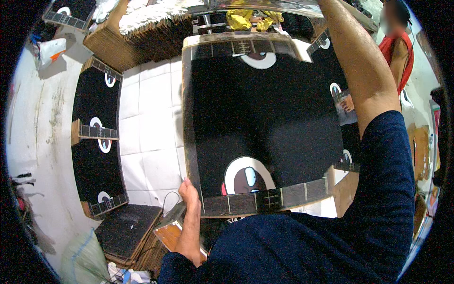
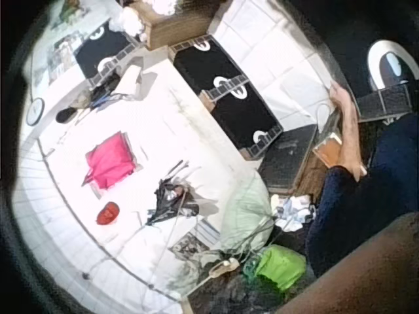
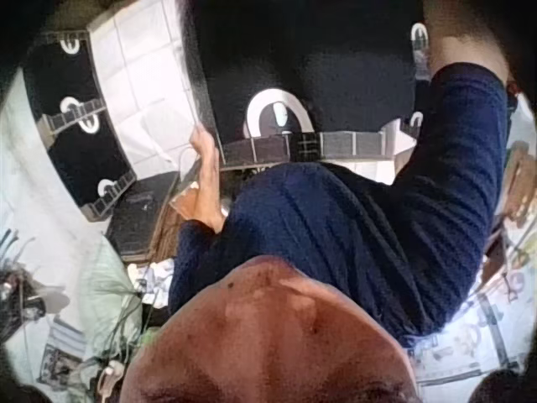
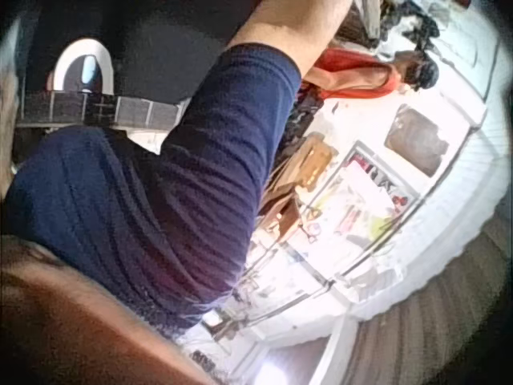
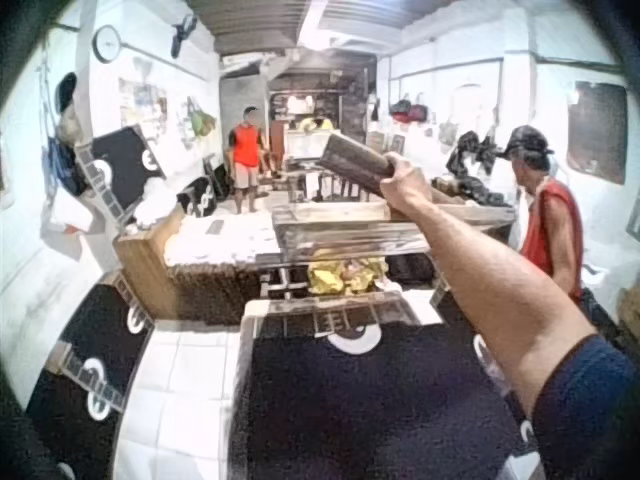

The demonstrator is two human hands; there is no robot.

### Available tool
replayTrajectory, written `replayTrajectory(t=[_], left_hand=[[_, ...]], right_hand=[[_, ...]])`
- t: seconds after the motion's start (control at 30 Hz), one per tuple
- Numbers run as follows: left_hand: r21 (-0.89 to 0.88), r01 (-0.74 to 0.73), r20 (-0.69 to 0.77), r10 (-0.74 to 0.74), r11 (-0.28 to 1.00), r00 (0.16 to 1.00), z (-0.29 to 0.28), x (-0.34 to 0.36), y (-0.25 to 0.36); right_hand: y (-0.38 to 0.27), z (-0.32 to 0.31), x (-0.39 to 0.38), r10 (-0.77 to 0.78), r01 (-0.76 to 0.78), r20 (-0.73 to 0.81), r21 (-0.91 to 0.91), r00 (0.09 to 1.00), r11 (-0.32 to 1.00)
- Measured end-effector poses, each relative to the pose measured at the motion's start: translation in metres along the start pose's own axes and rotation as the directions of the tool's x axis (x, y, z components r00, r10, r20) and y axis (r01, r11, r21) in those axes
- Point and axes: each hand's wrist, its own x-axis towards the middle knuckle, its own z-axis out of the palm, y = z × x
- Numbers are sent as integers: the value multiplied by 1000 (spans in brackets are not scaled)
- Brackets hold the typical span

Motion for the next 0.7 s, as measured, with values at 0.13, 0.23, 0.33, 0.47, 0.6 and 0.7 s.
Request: replayTrajectory(t=[0.13, 0.23, 0.33, 0.47, 0.6, 0.7], left_hand=[[15, 37, 44, -37, 999, 998, -24, 3, 8], [235, -329, 183, 291, 914, 939, -38, -5, 27], [417, -417, 328, 294, 808, 898, -52, -6, 47], [377, -424, 368, 287, 824, 885, -48, -4, 57], [422, -418, 359, 275, 805, 892, -38, -7, 54], [483, -420, 339, 278, 769, 899, -36, -8, 55]], right_hand=[[7, 13, 12, 63, -63, 9, -4, 998, 998], [11, 19, 21, -27, 25, -36, -57, 999, 998], [5, 18, 22, -16, 13, -49, -56, 999, 998], [-4, 12, 19, -1, -1, -39, -61, 999, 998], [-9, 8, 22, -13, 12, -60, -23, 998, 1000], [-12, 6, 27, 2, -1, -56, 4, 998, 1000]])
